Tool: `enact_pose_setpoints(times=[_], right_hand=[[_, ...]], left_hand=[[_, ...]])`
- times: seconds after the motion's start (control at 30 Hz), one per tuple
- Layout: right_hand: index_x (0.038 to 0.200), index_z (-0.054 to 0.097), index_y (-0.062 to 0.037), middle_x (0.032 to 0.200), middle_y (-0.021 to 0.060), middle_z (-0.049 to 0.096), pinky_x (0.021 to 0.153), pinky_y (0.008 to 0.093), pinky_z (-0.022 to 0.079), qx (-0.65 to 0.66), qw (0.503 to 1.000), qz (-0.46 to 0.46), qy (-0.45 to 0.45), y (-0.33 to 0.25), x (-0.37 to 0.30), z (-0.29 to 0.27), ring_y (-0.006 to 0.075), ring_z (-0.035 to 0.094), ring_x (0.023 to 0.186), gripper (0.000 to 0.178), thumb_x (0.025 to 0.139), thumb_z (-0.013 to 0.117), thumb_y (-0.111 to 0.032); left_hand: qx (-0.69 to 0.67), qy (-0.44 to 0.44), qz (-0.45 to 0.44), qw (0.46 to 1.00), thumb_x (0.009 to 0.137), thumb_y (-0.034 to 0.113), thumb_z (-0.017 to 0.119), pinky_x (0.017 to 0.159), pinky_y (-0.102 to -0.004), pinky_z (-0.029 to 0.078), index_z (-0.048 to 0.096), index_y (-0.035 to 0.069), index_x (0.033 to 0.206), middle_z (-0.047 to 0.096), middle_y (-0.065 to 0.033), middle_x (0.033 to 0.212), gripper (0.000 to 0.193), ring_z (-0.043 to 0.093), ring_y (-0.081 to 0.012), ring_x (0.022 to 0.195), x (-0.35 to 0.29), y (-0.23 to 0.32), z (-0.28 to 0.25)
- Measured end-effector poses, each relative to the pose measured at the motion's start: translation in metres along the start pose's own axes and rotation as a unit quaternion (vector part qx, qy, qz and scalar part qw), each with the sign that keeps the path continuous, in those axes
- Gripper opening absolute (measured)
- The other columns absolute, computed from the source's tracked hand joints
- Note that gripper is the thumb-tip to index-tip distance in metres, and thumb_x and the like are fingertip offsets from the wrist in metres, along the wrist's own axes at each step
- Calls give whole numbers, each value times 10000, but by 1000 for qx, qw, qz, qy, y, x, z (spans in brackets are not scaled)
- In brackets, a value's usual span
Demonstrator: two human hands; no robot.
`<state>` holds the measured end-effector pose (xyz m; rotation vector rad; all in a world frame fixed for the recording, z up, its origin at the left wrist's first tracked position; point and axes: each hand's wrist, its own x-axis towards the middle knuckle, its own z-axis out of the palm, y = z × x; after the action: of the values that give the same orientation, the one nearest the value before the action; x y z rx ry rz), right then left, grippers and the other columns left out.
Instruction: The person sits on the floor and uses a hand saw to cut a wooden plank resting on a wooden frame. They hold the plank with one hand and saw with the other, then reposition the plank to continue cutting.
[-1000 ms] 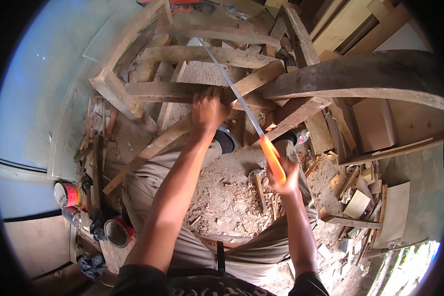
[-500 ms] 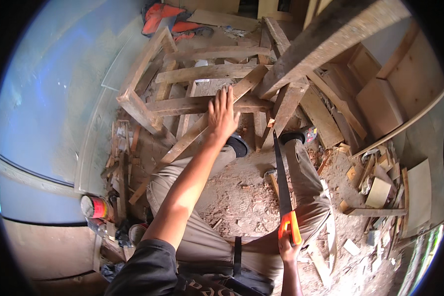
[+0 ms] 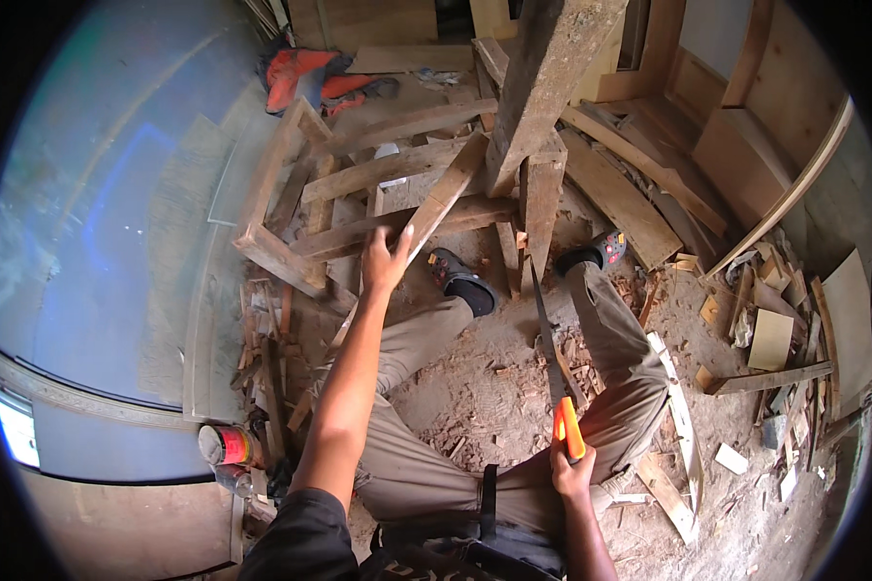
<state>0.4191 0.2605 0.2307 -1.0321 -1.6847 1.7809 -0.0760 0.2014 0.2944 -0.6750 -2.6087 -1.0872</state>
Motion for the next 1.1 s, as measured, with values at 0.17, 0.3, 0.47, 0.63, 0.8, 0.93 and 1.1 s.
enact_pose_setpoints(times=[0.17,0.3,0.47,0.63,0.8,0.93,1.1], right_hand=[[803,602,40,638,-4,546,560,265,428,9,1000,1,4,-1,-1,-10,65,494,599,69,791,580,-23],[812,609,41,643,-10,545,558,263,423,31,999,-3,-12,-7,2,-2,65,500,607,62,780,571,5],[808,611,31,643,-32,540,513,247,387,41,999,-9,14,-2,4,-6,49,485,568,54,819,568,0],[896,505,-44,571,-33,438,388,232,280,155,988,-7,-5,-5,5,9,50,368,428,92,972,553,-22],[1108,552,18,824,44,619,534,247,480,209,977,7,32,20,4,-7,88,556,625,195,923,579,73],[916,608,5,732,-1,609,511,238,437,121,991,-18,-47,9,1,-9,72,539,601,22,900,615,-7],[831,630,16,657,-15,585,476,237,391,117,993,9,3,-8,-4,-4,58,519,540,62,869,585,-2]], left_hand=[[-68,-203,-85,973,889,725,521,1020,-439,449,582,-104,1288,638,-322,1220,922,599,-423,1204,0,9,1],[9,-234,-105,966,810,789,562,1035,-445,444,597,-118,1260,615,-353,1237,1014,576,-435,1235,24,-25,-10],[12,-163,-116,980,726,840,599,1076,-461,416,539,-142,1304,551,-364,1327,1141,518,-439,1296,7,-11,5],[11,-139,-125,982,674,865,621,1085,-462,412,449,-131,1389,502,-347,1397,1238,502,-433,1316,10,-27,9],[30,-204,-160,965,649,912,592,1096,-465,413,431,-119,1410,495,-330,1414,1292,504,-415,1324,14,-1,12],[-5,-132,-157,979,678,868,627,1095,-454,426,406,-146,1410,510,-347,1387,1271,528,-418,1301,8,-28,20],[-3,-93,-157,983,662,812,703,1025,-460,467,509,-104,1299,580,-324,1298,1133,578,-425,1222,-9,-6,10]])
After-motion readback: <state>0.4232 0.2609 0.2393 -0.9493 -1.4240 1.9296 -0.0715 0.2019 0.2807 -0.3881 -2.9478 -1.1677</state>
